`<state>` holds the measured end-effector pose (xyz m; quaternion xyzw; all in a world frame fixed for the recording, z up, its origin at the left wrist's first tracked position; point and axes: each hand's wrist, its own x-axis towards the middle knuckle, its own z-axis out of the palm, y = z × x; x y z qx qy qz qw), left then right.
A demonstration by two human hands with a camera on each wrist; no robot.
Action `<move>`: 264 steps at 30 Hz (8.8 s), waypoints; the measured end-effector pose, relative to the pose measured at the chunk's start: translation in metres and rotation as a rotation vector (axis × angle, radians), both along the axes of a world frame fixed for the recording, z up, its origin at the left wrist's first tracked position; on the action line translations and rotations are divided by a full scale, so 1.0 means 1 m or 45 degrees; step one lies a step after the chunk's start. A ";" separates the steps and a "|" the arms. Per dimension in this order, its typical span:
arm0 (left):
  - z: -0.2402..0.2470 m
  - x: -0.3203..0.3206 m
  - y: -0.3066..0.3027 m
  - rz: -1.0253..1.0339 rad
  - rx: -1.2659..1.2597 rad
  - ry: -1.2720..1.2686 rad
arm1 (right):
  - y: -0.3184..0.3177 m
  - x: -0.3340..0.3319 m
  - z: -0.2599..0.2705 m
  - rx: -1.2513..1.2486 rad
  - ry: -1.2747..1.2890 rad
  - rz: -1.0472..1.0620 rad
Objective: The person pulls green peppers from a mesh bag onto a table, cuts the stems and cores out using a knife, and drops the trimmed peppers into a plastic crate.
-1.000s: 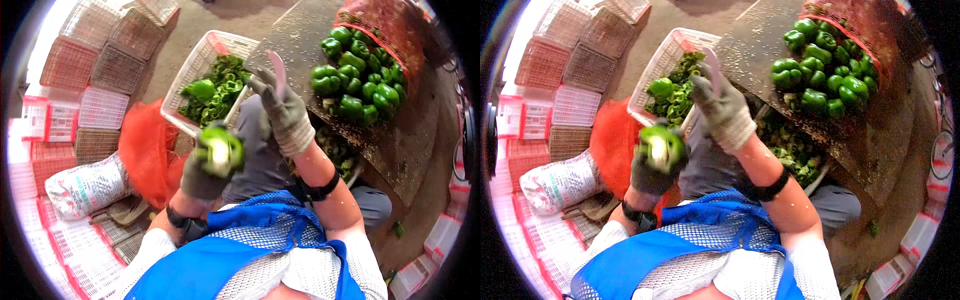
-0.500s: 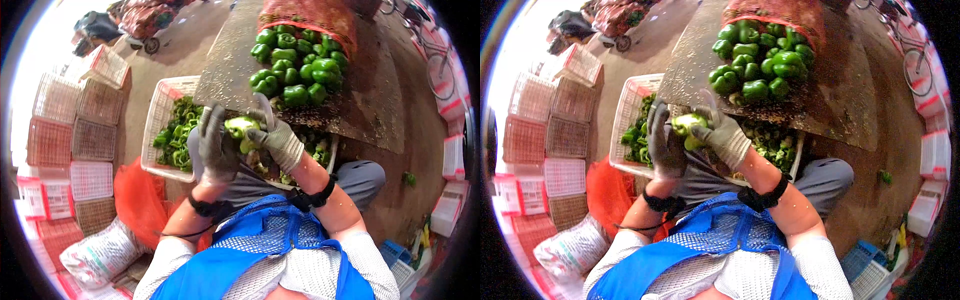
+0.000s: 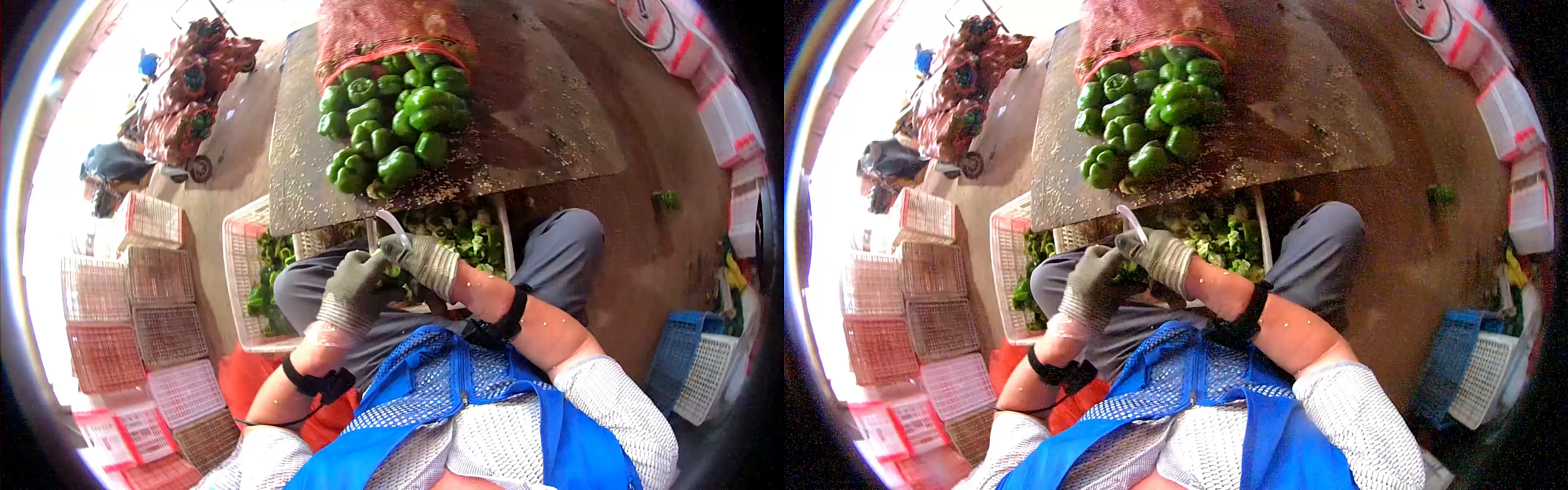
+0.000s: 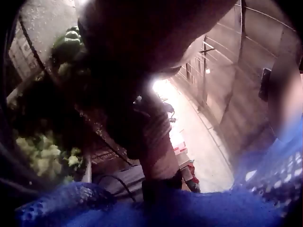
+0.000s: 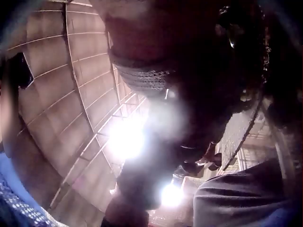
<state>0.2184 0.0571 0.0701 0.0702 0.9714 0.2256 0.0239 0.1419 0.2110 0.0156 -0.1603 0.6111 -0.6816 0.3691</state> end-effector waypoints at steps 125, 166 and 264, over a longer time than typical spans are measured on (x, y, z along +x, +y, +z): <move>-0.236 -0.123 -0.016 0.588 0.248 -0.146 | 0.191 0.006 0.043 -0.015 -0.268 -0.759; -0.213 -0.069 0.042 -0.439 -0.230 0.212 | 0.203 0.005 0.026 -0.060 -0.393 -0.735; 0.021 -0.094 0.044 0.408 2.358 0.176 | 0.024 0.007 0.042 0.361 0.785 -0.302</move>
